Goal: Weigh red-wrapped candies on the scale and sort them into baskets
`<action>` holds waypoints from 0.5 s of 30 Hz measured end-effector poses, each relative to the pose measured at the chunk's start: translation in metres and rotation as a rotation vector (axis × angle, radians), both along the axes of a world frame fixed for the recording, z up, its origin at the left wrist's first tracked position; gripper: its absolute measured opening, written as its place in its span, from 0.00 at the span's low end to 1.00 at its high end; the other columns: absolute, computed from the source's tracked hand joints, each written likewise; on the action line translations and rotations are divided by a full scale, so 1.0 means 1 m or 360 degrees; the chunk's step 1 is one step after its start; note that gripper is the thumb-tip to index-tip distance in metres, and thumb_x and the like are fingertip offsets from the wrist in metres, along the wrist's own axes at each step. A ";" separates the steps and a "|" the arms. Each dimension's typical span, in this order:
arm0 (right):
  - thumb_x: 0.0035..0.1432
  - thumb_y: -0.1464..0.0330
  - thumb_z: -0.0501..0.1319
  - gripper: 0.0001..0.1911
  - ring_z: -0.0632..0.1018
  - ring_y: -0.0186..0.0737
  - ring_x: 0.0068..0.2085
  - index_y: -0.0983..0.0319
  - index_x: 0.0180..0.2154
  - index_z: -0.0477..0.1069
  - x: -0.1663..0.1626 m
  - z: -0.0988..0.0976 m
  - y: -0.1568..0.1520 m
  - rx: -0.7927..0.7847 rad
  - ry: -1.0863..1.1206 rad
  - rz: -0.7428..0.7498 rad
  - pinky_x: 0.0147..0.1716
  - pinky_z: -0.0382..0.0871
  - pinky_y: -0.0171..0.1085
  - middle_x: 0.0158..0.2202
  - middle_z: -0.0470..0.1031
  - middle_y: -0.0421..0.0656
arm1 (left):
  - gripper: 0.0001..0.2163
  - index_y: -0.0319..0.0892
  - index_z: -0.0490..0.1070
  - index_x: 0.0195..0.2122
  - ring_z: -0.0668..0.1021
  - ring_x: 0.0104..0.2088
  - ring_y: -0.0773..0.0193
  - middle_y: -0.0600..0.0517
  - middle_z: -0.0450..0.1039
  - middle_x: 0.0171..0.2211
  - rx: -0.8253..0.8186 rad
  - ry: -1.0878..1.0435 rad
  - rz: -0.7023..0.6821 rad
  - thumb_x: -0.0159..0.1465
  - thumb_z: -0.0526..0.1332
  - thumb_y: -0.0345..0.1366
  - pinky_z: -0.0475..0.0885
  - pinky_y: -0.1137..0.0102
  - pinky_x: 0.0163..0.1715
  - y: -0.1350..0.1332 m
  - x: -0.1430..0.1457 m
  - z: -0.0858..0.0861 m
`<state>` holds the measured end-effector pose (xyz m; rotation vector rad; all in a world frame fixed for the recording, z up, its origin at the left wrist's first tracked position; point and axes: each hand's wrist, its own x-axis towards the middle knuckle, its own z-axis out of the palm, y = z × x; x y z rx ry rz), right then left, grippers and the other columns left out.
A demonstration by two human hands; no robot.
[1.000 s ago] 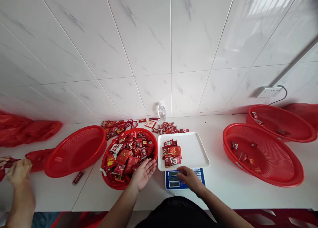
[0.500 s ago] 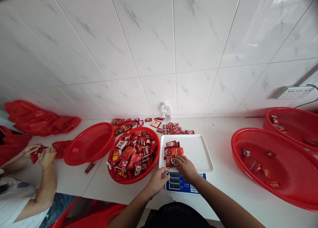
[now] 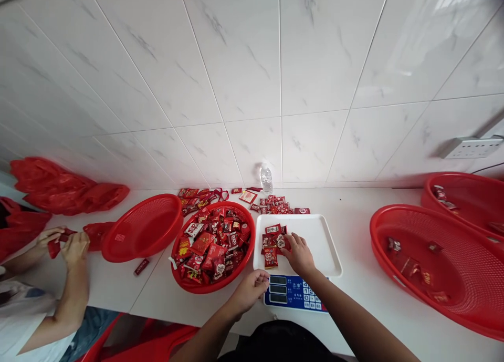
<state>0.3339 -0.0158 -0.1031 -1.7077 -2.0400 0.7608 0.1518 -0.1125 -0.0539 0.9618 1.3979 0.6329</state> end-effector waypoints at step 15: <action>0.49 0.56 0.59 0.24 0.74 0.50 0.44 0.62 0.45 0.69 0.020 -0.001 -0.006 -0.0388 0.0781 -0.0475 0.42 0.67 0.41 0.45 0.72 0.50 | 0.16 0.40 0.71 0.40 0.72 0.34 0.64 0.50 0.72 0.33 -0.0019 -0.0079 -0.0115 0.54 0.64 0.44 0.65 0.71 0.34 0.016 -0.008 -0.011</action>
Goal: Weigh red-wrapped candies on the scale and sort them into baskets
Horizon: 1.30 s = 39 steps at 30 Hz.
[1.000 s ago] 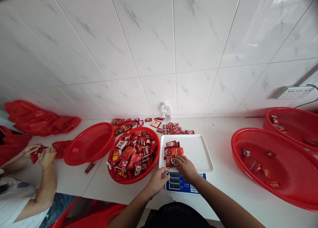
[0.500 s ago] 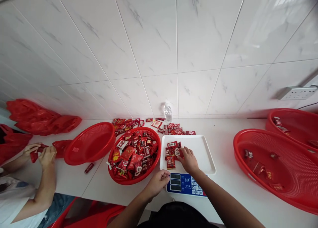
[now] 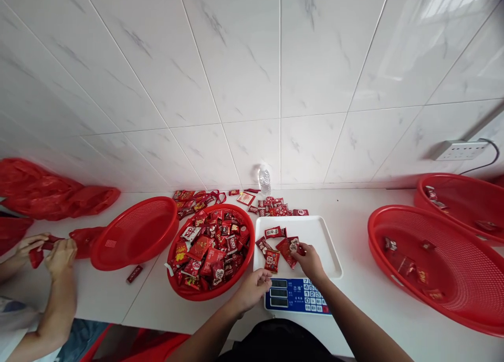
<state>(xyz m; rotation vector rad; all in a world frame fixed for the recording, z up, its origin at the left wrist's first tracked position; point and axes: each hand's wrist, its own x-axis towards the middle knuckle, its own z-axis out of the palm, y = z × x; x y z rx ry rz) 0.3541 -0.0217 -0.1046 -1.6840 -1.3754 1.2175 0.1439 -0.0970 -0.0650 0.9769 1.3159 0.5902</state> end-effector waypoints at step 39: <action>0.57 0.73 0.50 0.15 0.72 0.40 0.45 0.60 0.46 0.65 -0.067 -0.002 0.014 0.0242 -0.0653 0.0634 0.38 0.63 0.33 0.42 0.75 0.44 | 0.10 0.34 0.68 0.39 0.80 0.30 0.60 0.44 0.76 0.33 -0.0568 -0.0707 0.1287 0.57 0.64 0.32 0.77 0.65 0.31 -0.003 -0.025 0.027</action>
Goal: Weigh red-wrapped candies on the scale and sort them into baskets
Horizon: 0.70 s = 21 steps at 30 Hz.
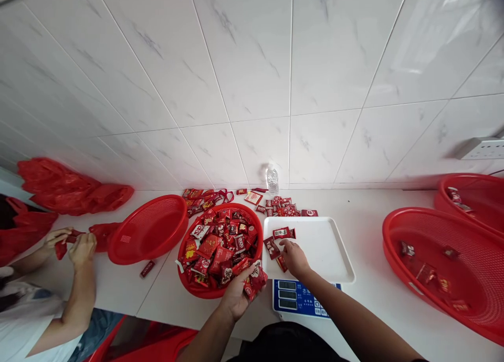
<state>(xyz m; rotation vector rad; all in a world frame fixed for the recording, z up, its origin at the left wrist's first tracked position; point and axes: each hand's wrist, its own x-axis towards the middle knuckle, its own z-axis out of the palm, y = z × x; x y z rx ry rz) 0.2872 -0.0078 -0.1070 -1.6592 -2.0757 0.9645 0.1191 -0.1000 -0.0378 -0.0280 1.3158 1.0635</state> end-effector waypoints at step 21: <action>0.54 0.62 0.57 0.11 0.76 0.39 0.34 0.62 0.36 0.70 -0.001 0.033 -0.007 -0.0321 0.0320 0.0117 0.29 0.63 0.33 0.34 0.77 0.42 | 0.10 0.36 0.69 0.40 0.80 0.30 0.60 0.46 0.77 0.33 0.0158 0.0057 -0.0050 0.57 0.64 0.32 0.76 0.61 0.35 0.001 0.001 -0.011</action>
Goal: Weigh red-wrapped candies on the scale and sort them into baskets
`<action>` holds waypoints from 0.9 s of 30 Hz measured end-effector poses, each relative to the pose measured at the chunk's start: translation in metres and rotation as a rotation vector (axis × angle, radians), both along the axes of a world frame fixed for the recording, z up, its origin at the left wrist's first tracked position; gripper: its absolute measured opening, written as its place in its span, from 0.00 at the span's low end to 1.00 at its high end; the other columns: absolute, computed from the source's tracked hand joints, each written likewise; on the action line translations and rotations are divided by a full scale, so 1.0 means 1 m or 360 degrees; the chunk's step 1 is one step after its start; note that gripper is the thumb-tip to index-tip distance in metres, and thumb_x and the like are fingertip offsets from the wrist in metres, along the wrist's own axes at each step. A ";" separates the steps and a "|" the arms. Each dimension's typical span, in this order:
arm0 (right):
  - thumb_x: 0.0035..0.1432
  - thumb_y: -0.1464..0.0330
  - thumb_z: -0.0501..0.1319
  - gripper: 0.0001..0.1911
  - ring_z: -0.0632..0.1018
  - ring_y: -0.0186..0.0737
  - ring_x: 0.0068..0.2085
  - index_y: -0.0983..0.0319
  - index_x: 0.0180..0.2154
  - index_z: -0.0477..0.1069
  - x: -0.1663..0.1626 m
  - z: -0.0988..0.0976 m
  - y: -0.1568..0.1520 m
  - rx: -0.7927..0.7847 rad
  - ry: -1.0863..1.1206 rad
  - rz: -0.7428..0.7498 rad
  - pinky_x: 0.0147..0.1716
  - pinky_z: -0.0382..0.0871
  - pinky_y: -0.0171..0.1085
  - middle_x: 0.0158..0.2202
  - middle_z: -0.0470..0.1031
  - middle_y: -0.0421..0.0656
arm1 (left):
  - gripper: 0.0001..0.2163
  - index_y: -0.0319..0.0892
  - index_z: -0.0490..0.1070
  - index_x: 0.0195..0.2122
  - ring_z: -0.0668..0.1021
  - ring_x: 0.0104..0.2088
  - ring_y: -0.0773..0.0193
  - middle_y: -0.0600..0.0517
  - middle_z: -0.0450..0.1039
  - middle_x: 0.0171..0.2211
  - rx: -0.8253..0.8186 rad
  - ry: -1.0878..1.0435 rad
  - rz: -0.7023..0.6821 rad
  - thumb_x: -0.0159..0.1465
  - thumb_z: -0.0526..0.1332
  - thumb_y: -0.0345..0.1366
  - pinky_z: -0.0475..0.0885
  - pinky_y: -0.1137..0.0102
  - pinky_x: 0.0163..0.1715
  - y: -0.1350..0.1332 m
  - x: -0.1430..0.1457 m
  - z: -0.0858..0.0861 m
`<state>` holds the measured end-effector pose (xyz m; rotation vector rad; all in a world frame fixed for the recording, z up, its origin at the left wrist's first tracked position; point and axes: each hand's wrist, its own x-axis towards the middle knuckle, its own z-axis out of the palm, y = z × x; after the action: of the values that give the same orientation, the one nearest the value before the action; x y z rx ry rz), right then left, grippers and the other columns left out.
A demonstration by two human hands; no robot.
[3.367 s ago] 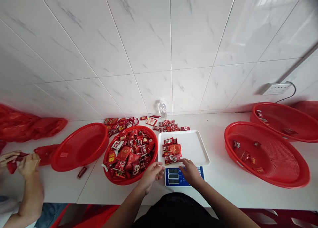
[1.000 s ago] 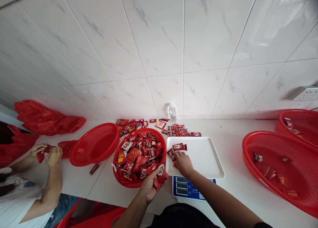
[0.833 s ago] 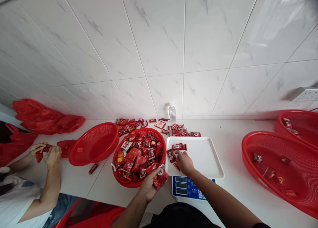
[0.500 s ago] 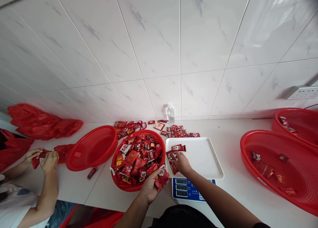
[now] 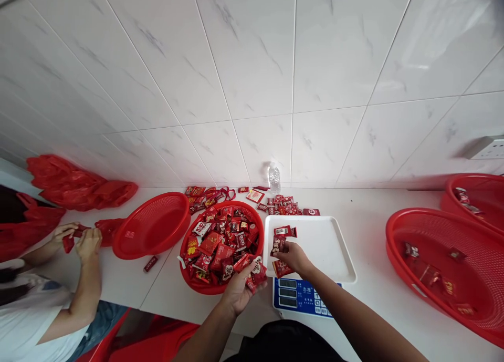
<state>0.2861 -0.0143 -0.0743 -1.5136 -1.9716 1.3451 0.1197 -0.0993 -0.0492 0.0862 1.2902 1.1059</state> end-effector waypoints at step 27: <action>0.62 0.61 0.48 0.18 0.73 0.45 0.45 0.58 0.50 0.65 -0.079 0.061 -0.053 0.0775 0.0176 -0.0165 0.46 0.65 0.41 0.44 0.72 0.48 | 0.19 0.37 0.68 0.47 0.76 0.42 0.51 0.42 0.75 0.39 0.0243 -0.1054 -0.0610 0.60 0.56 0.44 0.68 0.56 0.42 -0.019 -0.058 0.033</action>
<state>0.2068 -0.0677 -0.0128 -1.2580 -1.9359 0.8062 0.0620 -0.1180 -0.0160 0.0686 0.5642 0.7982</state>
